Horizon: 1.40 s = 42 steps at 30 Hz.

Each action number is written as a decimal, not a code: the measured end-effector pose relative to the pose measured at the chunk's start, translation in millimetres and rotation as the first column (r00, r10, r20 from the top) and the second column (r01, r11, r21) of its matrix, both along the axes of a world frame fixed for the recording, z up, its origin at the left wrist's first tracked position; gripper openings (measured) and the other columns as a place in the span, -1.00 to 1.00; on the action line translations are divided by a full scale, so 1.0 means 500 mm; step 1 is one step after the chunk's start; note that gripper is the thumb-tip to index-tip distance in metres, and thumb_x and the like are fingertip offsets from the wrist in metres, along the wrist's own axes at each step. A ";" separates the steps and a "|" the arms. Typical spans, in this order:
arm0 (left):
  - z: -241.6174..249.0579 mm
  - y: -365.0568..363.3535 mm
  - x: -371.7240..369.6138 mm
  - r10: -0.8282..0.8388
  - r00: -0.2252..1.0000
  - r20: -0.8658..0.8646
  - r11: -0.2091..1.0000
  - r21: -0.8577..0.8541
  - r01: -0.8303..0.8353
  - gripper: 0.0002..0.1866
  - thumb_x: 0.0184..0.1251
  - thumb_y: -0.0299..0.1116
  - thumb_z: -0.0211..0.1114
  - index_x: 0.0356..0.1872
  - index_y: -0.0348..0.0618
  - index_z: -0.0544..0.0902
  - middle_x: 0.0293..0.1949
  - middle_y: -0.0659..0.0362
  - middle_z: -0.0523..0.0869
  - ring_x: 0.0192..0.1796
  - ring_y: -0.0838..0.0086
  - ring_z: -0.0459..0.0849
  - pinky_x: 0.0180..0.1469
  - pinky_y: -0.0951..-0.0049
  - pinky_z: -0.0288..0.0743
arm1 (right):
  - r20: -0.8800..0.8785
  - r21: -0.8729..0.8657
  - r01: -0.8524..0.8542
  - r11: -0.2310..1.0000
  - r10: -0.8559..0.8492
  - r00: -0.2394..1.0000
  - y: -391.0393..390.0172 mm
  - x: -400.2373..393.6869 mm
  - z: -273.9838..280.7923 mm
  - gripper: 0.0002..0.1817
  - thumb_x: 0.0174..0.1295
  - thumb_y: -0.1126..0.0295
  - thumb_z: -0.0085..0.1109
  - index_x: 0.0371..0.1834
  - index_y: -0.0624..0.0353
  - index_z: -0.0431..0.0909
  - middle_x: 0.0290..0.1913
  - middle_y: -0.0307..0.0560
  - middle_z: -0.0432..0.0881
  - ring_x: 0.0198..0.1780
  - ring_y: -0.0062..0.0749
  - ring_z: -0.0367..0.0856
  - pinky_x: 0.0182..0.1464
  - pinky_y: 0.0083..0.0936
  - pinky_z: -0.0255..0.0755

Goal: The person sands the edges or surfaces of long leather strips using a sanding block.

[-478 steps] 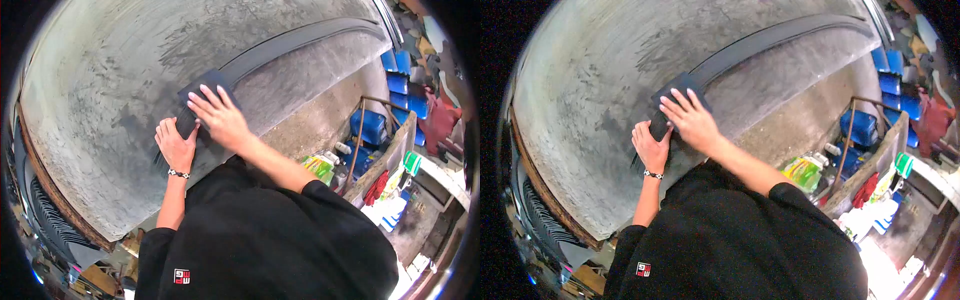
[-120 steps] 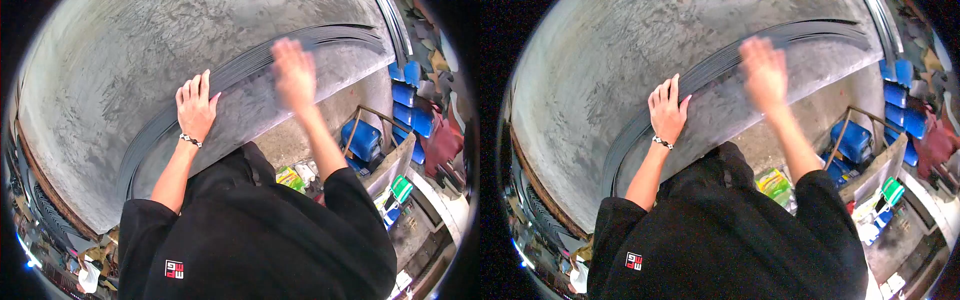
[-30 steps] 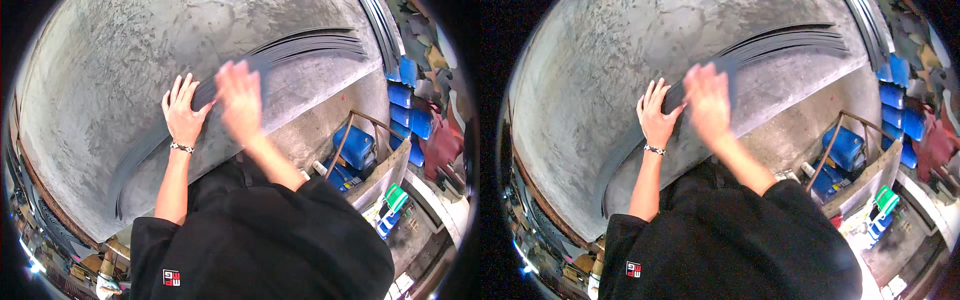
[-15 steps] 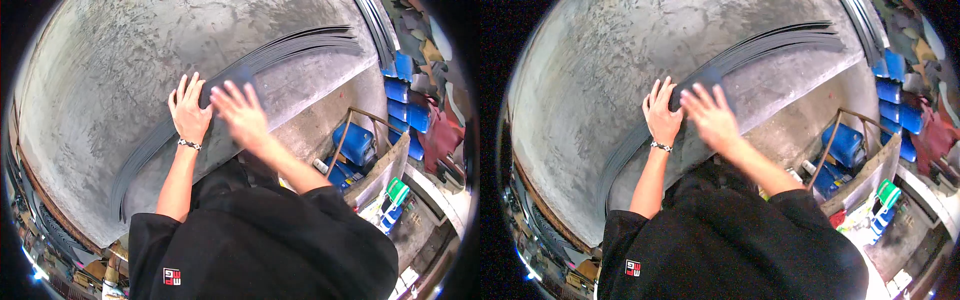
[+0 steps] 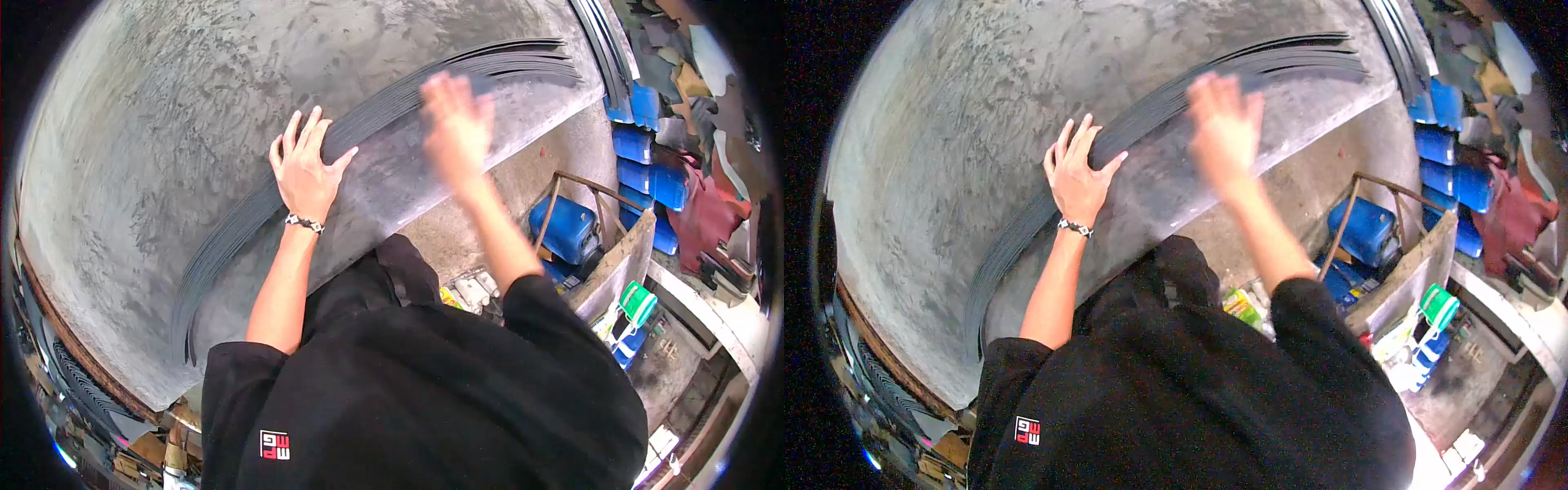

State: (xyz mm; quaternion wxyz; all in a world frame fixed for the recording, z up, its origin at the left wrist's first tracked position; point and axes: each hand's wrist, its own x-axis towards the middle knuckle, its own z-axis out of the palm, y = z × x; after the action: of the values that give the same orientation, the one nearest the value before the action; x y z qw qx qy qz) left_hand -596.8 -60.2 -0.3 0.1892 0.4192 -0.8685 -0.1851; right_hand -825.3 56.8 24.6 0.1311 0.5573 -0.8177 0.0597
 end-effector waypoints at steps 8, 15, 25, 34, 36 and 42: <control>-0.001 0.001 0.002 -0.007 0.999 0.033 1.000 0.021 0.006 -0.33 0.19 0.12 0.67 0.27 0.05 0.76 0.57 0.37 0.65 0.66 0.26 0.47 0.63 -0.03 0.26 | 0.245 0.027 -0.104 0.994 0.094 0.965 -0.010 0.219 -0.011 -0.50 0.43 0.25 0.28 0.41 0.06 0.70 0.57 -0.03 0.60 0.66 0.07 0.42 0.62 0.34 0.19; -0.003 0.000 0.006 -0.013 1.000 0.020 1.000 -0.025 0.013 -0.32 0.23 0.16 0.64 0.29 0.04 0.76 0.55 0.37 0.67 0.64 0.25 0.49 0.61 -0.02 0.28 | 0.010 -0.051 0.272 0.961 -0.272 0.962 -0.024 -0.152 -0.059 -0.48 0.40 0.36 0.26 0.45 -0.02 0.68 0.51 -0.09 0.68 0.61 -0.07 0.50 0.55 0.31 0.29; -0.010 0.005 0.005 -0.024 0.999 0.030 1.000 -0.015 0.024 -0.30 0.23 0.18 0.63 0.31 0.05 0.75 0.57 0.37 0.65 0.65 0.25 0.47 0.61 -0.02 0.28 | 0.244 -0.119 0.048 0.992 -0.017 0.970 -0.032 -0.100 -0.033 -0.52 0.46 0.36 0.25 0.44 -0.02 0.67 0.48 -0.10 0.70 0.60 -0.08 0.53 0.56 0.31 0.29; -0.008 0.002 0.007 -0.025 1.000 0.007 1.000 0.000 0.025 -0.30 0.17 0.12 0.68 0.28 0.02 0.76 0.55 0.36 0.66 0.65 0.24 0.47 0.61 -0.04 0.29 | 0.235 -0.025 -0.318 0.948 0.315 0.920 -0.005 0.139 -0.022 -0.41 0.43 0.35 0.26 0.55 -0.06 0.59 0.61 -0.07 0.56 0.69 0.07 0.39 0.64 0.33 0.19; -0.013 -0.002 0.005 -0.026 0.999 -0.020 0.999 -0.023 0.025 -0.30 0.16 0.12 0.69 0.28 0.02 0.76 0.55 0.35 0.67 0.65 0.23 0.48 0.60 -0.04 0.30 | -0.031 -0.007 -0.079 0.997 0.078 0.996 -0.014 -0.052 -0.021 -0.44 0.41 0.39 0.27 0.51 -0.07 0.61 0.57 -0.08 0.61 0.58 -0.06 0.53 0.60 0.27 0.25; -0.013 -0.003 -0.002 -0.014 1.000 0.002 1.000 -0.001 0.014 -0.30 0.18 0.16 0.66 0.29 0.06 0.76 0.56 0.37 0.66 0.66 0.25 0.46 0.61 -0.06 0.29 | -0.012 0.040 0.083 0.996 -0.083 0.997 -0.057 0.112 -0.026 -0.44 0.41 0.35 0.26 0.51 0.03 0.60 0.53 -0.08 0.65 0.61 -0.10 0.48 0.61 0.22 0.27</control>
State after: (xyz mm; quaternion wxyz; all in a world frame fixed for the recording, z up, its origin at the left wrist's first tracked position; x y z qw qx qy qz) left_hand -598.0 -61.5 -6.8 0.1874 0.4134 -0.8715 -0.1857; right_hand -769.4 28.3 11.8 0.1265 0.5258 -0.8404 0.0349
